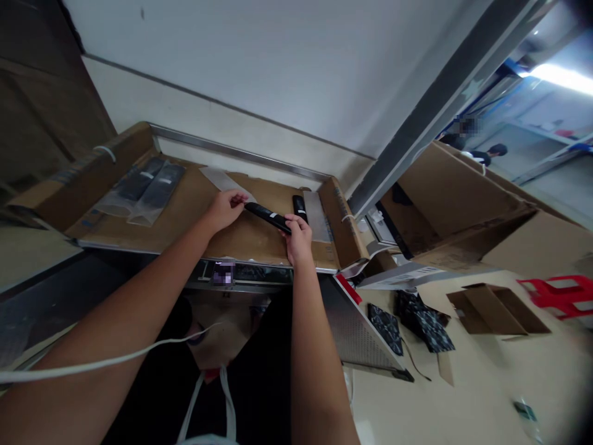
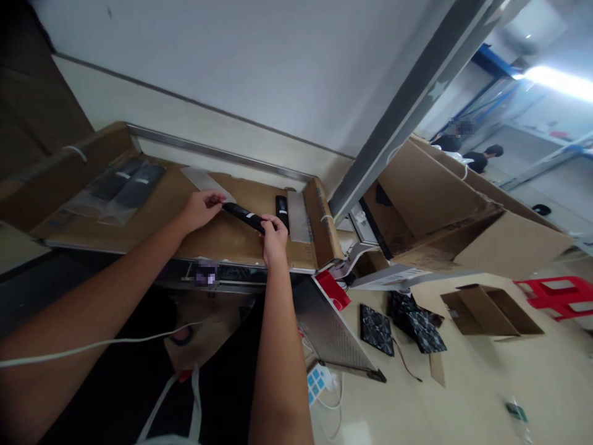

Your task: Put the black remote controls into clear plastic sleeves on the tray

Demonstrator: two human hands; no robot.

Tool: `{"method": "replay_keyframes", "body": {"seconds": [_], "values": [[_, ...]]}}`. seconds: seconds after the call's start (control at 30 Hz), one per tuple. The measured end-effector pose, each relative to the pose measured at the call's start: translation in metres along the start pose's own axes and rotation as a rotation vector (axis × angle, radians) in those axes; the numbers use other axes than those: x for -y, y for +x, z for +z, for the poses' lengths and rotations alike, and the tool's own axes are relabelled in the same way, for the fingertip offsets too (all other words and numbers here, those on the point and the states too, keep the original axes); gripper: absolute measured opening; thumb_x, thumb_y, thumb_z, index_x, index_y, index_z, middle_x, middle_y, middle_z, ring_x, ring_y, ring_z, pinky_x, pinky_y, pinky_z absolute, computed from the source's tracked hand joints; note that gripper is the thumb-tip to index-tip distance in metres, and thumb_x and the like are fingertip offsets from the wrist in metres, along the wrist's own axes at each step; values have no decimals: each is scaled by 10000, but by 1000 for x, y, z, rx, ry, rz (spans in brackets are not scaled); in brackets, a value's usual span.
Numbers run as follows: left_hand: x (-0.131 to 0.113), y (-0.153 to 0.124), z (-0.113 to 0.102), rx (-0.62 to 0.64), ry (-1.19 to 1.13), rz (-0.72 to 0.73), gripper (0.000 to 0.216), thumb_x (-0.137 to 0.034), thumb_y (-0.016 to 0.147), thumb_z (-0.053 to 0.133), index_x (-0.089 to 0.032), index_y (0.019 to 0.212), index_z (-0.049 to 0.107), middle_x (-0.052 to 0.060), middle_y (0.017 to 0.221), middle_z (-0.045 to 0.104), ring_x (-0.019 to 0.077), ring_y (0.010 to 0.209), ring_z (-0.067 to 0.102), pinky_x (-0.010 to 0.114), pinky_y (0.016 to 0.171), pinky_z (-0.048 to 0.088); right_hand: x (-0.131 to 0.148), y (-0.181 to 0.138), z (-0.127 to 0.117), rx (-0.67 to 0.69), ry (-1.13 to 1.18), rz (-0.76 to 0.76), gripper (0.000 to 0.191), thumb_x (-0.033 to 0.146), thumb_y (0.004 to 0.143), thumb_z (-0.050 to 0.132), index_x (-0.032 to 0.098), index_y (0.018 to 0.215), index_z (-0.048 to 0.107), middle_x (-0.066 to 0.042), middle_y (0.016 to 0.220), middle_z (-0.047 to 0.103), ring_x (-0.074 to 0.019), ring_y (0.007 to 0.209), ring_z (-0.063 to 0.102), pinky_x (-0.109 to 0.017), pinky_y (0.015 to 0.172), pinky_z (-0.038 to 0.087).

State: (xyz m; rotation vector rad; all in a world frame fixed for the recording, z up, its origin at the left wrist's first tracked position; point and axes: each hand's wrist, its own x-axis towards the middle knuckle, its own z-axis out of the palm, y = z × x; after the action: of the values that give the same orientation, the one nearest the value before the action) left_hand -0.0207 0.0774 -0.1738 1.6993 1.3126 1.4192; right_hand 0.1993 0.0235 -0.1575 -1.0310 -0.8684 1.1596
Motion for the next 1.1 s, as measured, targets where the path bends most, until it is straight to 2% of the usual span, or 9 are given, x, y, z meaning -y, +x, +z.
{"method": "replay_keyframes", "body": {"seconds": [0.1, 0.33, 0.57, 0.83, 0.97, 1.1], "values": [[2, 0, 1, -8, 23, 6, 195, -135, 785, 624, -147, 958, 713, 83, 975, 747, 173, 858, 682, 344, 891, 570, -1, -2, 1, 15, -51, -12, 270, 316, 658, 689, 190, 897, 700, 0, 893, 683, -128, 738, 605, -216, 605, 457], [4, -1, 0, -24, 120, 42, 231, -139, 772, 621, -155, 982, 717, 77, 954, 745, 184, 834, 677, 333, 838, 571, -3, -3, 1, 97, -181, -18, 343, 353, 679, 682, 198, 981, 732, -23, 990, 728, -148, 780, 617, -238, 652, 486], [0, -5, 0, 6, 200, 79, 186, -259, 833, 615, -180, 965, 719, 58, 883, 734, 187, 775, 650, 324, 775, 548, -4, -2, 1, 153, -244, -64, 319, 338, 702, 653, 197, 973, 747, -45, 1033, 744, -193, 911, 656, -281, 731, 531], [-7, -5, 3, 40, 169, 84, 141, -238, 843, 617, -174, 939, 698, 63, 903, 730, 190, 798, 663, 327, 800, 551, -8, 0, 6, 200, -283, -100, 335, 333, 710, 651, 194, 999, 748, -56, 1060, 743, -214, 966, 656, -325, 795, 561], [-6, -5, 3, -35, 258, 90, 148, -280, 833, 645, -181, 934, 687, 60, 894, 709, 188, 774, 638, 323, 774, 529, -9, 0, 7, 229, -284, -115, 317, 314, 719, 654, 201, 997, 753, -51, 1093, 737, -217, 1028, 651, -333, 851, 563], [-4, -5, 6, -55, 391, 120, 145, -334, 850, 645, -194, 817, 664, 67, 825, 670, 212, 769, 598, 354, 802, 504, -12, 0, 5, 259, -323, -148, 290, 276, 736, 646, 212, 998, 754, -40, 1105, 726, -202, 1047, 644, -346, 917, 548]]}}
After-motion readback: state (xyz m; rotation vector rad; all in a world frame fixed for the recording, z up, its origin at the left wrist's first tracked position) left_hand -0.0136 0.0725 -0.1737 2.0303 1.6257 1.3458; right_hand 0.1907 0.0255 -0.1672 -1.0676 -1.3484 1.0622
